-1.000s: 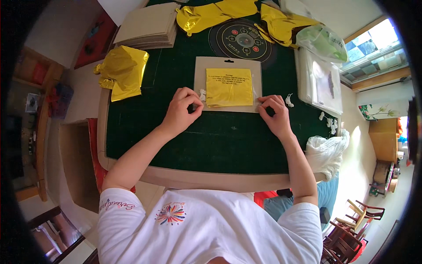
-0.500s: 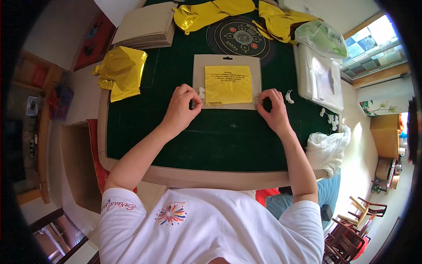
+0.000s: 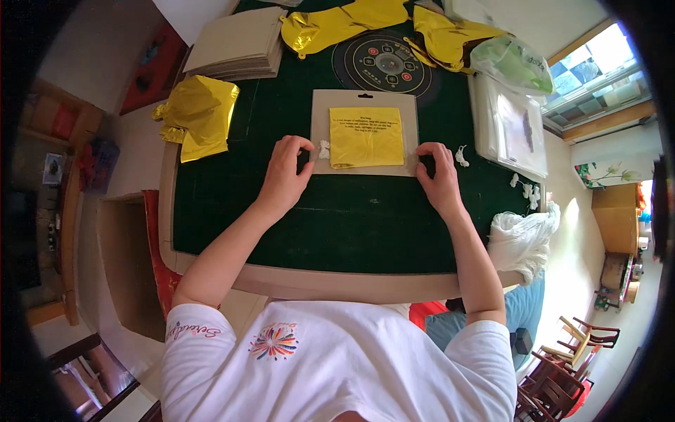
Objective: The person folds a gold foil balloon by hand, places it onto a cardboard backing, and slides both into a plastic sleeve. After sealing the sleeve and placing it into a box, the person picks up a second gold foil balloon and unfolds it on the table.
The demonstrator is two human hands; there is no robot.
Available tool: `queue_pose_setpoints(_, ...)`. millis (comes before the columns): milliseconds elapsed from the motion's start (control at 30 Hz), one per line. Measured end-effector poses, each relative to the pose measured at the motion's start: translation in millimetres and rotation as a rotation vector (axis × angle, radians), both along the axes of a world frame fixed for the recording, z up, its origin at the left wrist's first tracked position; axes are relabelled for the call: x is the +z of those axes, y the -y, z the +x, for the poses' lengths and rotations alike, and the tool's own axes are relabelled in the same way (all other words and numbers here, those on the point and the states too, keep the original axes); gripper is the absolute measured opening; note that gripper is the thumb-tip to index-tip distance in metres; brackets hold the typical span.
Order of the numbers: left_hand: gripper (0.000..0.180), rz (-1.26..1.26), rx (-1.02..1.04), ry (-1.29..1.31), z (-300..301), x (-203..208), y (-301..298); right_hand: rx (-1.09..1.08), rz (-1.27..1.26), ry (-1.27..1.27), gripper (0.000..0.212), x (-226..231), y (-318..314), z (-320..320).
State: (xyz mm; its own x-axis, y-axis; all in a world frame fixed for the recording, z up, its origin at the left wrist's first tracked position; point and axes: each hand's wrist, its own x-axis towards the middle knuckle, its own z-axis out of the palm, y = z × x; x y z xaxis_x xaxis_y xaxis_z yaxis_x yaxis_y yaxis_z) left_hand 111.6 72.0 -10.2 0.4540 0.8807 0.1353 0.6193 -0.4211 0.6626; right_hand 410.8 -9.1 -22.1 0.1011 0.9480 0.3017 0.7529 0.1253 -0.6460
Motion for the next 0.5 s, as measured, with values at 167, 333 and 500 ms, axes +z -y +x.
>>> queue_pose_setpoints(167,0.031,0.158,0.028,0.026,-2.4,10.1,14.3,-0.041,0.019,-0.020,0.029,8.5,12.7,-4.7)
queue_pose_setpoints(333,0.026,0.501,-0.278,0.031,11.6,22.4,48.0,-0.043,0.099,-0.009,0.028,23.7,30.9,-11.3)
queue_pose_setpoints(500,0.054,0.440,-0.469,-0.246,34.1,26.7,55.1,0.175,0.052,0.286,0.043,47.5,48.9,-39.5)
